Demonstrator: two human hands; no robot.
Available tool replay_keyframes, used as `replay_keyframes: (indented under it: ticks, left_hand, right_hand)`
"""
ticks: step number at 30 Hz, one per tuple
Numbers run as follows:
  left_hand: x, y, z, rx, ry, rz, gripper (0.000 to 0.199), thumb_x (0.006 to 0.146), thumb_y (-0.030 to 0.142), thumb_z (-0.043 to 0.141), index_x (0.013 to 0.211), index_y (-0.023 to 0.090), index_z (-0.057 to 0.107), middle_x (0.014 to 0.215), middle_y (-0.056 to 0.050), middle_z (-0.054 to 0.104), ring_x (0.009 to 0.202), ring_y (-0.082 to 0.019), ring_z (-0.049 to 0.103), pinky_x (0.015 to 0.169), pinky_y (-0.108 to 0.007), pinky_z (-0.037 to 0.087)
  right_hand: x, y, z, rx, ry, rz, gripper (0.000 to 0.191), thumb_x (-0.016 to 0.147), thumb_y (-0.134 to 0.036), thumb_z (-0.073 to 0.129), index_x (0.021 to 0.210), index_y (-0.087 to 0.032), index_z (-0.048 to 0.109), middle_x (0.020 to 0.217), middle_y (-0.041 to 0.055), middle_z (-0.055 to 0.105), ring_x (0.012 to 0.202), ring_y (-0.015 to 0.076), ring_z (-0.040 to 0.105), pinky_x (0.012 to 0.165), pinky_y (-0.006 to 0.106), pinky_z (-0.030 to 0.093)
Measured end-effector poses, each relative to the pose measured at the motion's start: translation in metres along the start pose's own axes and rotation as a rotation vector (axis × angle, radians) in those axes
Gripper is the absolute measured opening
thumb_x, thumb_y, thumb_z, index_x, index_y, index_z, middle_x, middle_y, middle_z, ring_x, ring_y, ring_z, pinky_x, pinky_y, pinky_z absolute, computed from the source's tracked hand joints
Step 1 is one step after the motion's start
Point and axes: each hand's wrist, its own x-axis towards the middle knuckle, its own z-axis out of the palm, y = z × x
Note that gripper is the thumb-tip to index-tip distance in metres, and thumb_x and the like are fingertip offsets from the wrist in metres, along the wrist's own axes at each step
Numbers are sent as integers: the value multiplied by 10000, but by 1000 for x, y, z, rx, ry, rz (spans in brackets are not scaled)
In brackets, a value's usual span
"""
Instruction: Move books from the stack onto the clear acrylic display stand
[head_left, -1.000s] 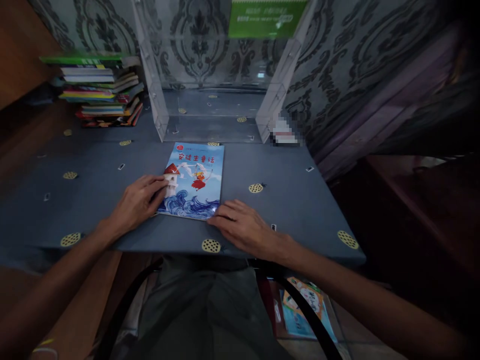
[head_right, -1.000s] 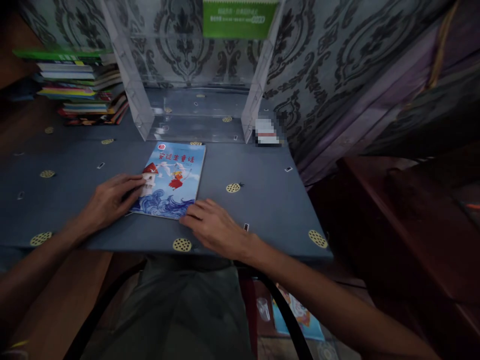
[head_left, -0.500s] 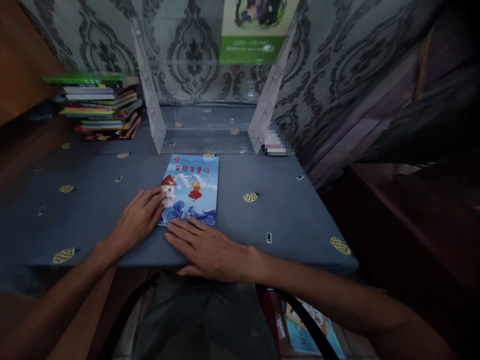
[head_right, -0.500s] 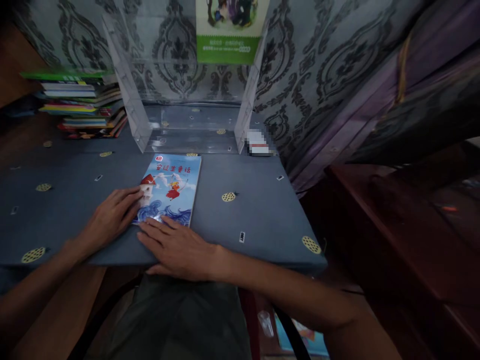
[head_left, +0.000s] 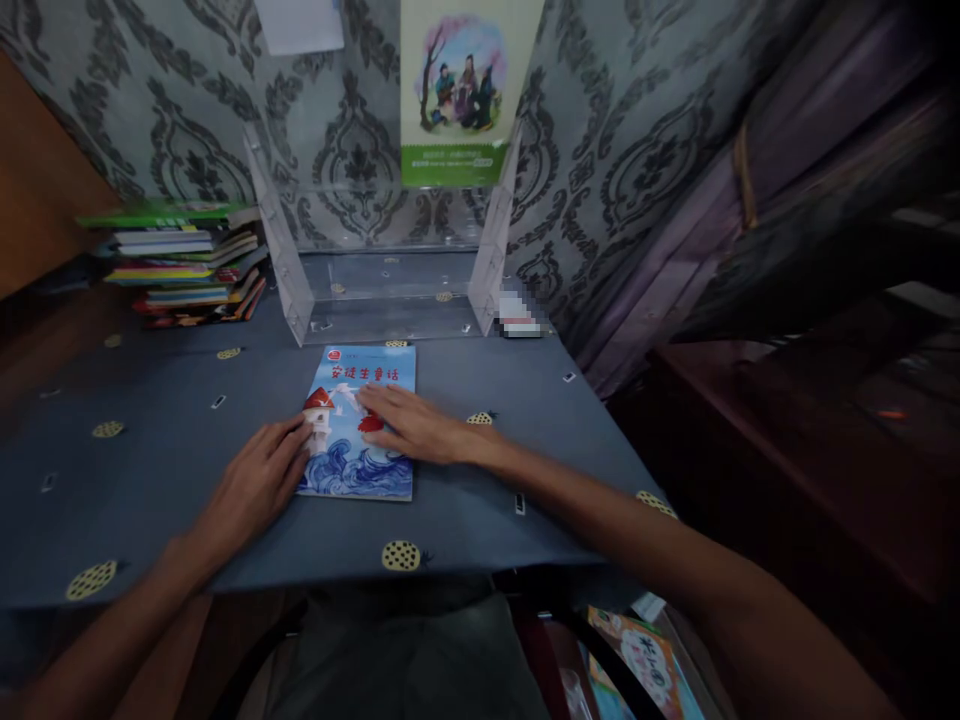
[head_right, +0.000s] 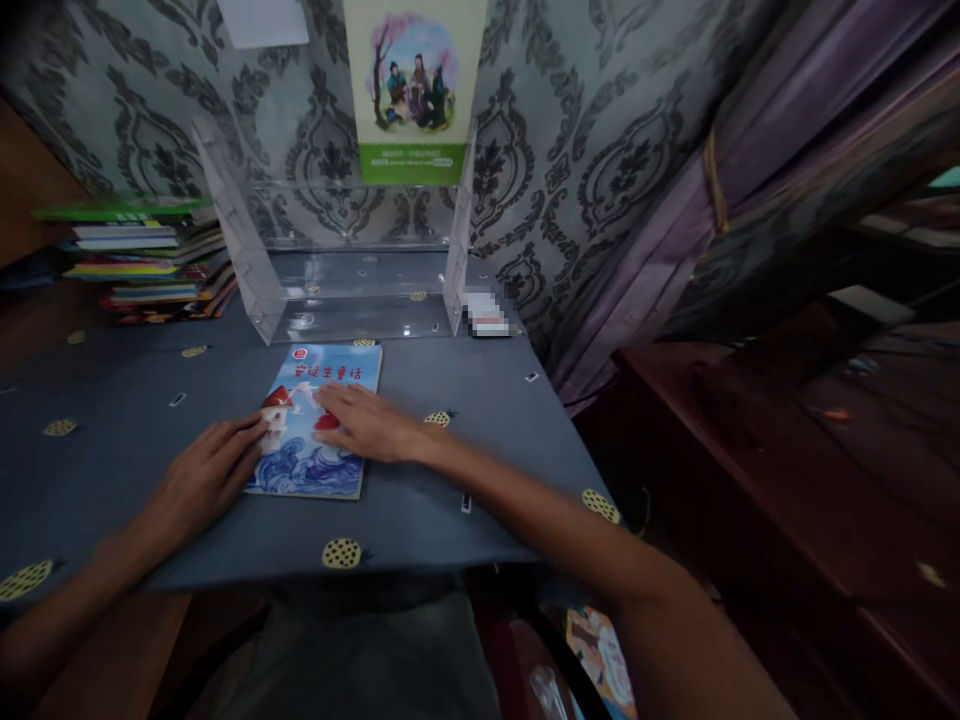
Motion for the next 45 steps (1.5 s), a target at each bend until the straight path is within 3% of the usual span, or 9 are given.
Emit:
replay_keyframes:
  ticks: [3,6,14,19,25,33,38,42,45]
  left_hand:
    - [-1,0,2,24,7,2,353,1053,330,403,1275,153,612,1271,-149,678,1080,-265,669,930,-407,564]
    - [-3,-2,5,54,5,1,384,1062,357,373,1274,150,616,1269,-154,683,1094,-270,672,957,-422,559]
    - [2,-21,2,-22,-143,-23,442,1058,436,337,1270,201,645,1343,-127,667,1205,-276,642,1018,-444,534]
    - [38,-30,8,-148,-255,-76,526,1040,538,316,1341,203,588,1449,-119,608,1331,-259,574,1117,-438,479]
    - [105,-40,42,-185,-313,-78,626,1031,518,280,1452,124,522,1560,-150,506,1486,-283,416,1227,-483,342]
    - [152,-2,65,-163,-355,73,530,1046,410,307,1467,165,517,1566,-136,502,1506,-285,379,1223,-591,270]
    - [160,18,66,-175,-364,201,475,1063,382,318,1469,241,522,1575,-123,485,1472,-294,417,1175,-616,313]
    - [160,19,66,-150,-368,208,489,1060,454,348,1485,277,513,1587,-133,455,1485,-348,379,1147,-655,320]
    - [159,18,66,-132,-371,211,518,1048,514,369,1494,286,502,1612,-130,419,1506,-354,340,1163,-647,306]
  right_hand:
    - [29,34,-9,-79,77,72,620,1059,-486,430,1563,-127,389,1648,170,356,1566,270,263,1285,493,227]
    - [38,54,-14,-144,176,166,582,1058,-443,443,1516,-85,455,1626,201,385,1550,293,300,1273,504,249]
    - [10,51,-8,-172,303,294,538,1038,-379,461,1478,-74,512,1583,222,445,1496,313,405,1242,495,331]
    - [2,57,-4,-125,352,265,487,1028,-347,460,1447,-115,549,1560,200,486,1468,300,445,1224,518,351]
    - [5,70,-4,37,468,250,426,1028,-301,440,1417,-187,572,1444,131,616,1368,253,542,1176,490,404]
    - [1,66,-23,358,532,295,493,1073,-444,348,1437,-160,522,1429,140,630,1324,233,585,1172,450,402]
    - [0,70,-27,546,591,339,537,1079,-523,299,1442,-194,518,1333,127,702,1333,224,589,1195,469,386]
    - [3,77,-23,726,642,328,652,1056,-625,267,1429,-151,516,1309,167,708,1271,226,642,1131,427,465]
    - [4,77,-23,700,663,312,698,1040,-657,288,1386,-107,545,1255,187,727,1219,230,669,1092,402,488]
